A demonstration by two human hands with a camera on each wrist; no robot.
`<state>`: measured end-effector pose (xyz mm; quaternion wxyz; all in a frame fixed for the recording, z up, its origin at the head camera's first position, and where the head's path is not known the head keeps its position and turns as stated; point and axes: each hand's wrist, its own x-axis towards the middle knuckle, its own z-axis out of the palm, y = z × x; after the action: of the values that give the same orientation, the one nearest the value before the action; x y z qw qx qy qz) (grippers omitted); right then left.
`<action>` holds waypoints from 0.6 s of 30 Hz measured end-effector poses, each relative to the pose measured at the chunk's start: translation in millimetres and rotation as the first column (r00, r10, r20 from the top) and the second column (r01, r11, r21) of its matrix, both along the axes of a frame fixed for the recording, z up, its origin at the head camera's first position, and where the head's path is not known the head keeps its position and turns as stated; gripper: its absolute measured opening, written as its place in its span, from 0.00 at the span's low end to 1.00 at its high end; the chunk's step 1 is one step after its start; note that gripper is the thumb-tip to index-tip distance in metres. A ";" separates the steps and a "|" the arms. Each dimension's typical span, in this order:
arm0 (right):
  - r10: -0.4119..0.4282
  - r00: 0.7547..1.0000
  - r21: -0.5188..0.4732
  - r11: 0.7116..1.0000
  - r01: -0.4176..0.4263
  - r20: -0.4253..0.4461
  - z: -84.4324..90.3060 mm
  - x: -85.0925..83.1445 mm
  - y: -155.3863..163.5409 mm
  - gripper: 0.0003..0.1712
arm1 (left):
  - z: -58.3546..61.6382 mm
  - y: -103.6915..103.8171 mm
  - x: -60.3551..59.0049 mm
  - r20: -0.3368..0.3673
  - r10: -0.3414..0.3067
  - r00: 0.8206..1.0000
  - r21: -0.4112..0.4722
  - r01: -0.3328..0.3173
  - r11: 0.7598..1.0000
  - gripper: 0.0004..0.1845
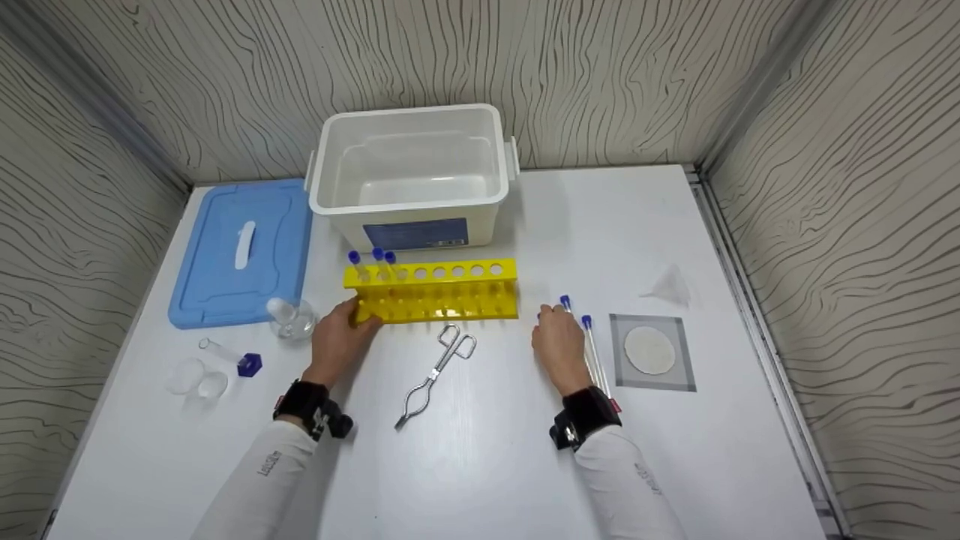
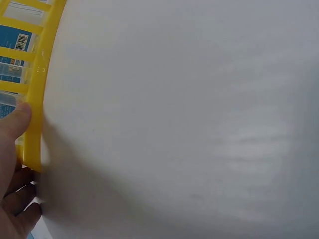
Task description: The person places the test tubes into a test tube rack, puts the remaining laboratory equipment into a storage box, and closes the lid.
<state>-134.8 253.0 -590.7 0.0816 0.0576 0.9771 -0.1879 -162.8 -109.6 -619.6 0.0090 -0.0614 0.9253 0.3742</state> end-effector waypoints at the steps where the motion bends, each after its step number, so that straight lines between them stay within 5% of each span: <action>1: -0.001 1.000 0.011 1.000 0.001 -0.001 0.6 0.5 -0.1 0.25 | 0.5 0.3 -0.1 -0.001 0.000 1.000 0.002 0.000 1.000 0.30; 18: -0.004 0.998 0.095 0.995 0.010 -0.064 -1.4 4.8 2.2 0.12 | -1.0 0.6 0.7 -0.003 0.000 1.000 -0.001 0.000 1.000 0.31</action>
<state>-130.0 255.1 -592.0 0.0470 0.0588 0.9868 -0.1432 -162.1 -109.0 -620.5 0.0076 -0.0611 0.9255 0.3737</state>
